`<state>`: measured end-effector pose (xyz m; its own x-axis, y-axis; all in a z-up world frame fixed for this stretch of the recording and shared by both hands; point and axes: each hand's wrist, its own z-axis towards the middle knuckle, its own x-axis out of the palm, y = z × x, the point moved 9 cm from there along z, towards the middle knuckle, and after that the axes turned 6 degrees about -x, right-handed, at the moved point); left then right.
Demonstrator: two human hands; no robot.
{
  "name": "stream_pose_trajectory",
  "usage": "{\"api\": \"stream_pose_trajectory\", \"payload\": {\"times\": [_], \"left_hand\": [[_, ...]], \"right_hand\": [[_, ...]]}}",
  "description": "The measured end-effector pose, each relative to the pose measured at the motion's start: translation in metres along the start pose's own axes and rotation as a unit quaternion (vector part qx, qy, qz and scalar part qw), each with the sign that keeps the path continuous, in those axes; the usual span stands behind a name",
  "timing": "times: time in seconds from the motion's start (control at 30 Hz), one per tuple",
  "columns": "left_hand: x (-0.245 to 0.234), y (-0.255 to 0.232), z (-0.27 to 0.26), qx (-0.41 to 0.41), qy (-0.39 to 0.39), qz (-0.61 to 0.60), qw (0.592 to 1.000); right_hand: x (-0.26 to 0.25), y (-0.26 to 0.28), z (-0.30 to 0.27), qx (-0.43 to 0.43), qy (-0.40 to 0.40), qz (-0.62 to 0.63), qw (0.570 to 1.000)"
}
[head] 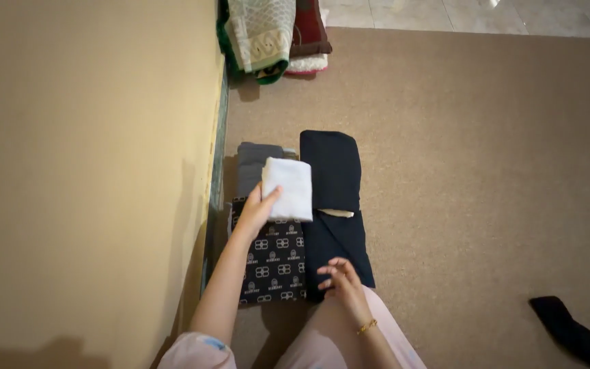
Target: Folding various items of clothing including a white shirt and black trousers while sitting on the floor.
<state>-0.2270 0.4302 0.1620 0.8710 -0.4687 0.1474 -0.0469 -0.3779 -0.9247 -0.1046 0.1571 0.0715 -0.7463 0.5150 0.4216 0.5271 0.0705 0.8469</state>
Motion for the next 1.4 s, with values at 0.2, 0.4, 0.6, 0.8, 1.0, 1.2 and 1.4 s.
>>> {"api": "stream_pose_trajectory", "payload": {"times": [0.2,0.4,0.6,0.8,1.0,1.2,1.4], "left_hand": [[-0.058,0.034,0.138,0.057,-0.080,0.063,0.993],[-0.095,0.079,0.198,0.038,-0.134,0.215,0.967],[-0.089,0.006,0.104,0.030,-0.359,0.370,0.856],[-0.007,-0.035,0.071,0.273,-0.226,0.623,0.697],[0.002,0.042,0.122,0.107,-0.125,0.740,0.652],[0.093,-0.016,0.063,0.172,-0.130,0.724,0.656],[0.272,-0.041,-0.115,0.415,0.054,0.562,0.714]], "right_hand": [[-0.008,-0.004,0.005,-0.015,0.000,-0.020,1.000],[-0.011,-0.003,0.003,-0.050,0.004,-0.009,0.999],[0.002,0.007,0.001,-0.088,0.035,-0.023,0.995],[0.000,0.000,0.007,-0.100,0.051,-0.028,0.993],[0.001,-0.006,0.009,-0.111,0.061,-0.025,0.992],[0.005,0.023,-0.014,-0.175,0.063,-0.033,0.982],[-0.049,0.082,-0.074,-0.282,-0.008,-0.008,0.959]]}}
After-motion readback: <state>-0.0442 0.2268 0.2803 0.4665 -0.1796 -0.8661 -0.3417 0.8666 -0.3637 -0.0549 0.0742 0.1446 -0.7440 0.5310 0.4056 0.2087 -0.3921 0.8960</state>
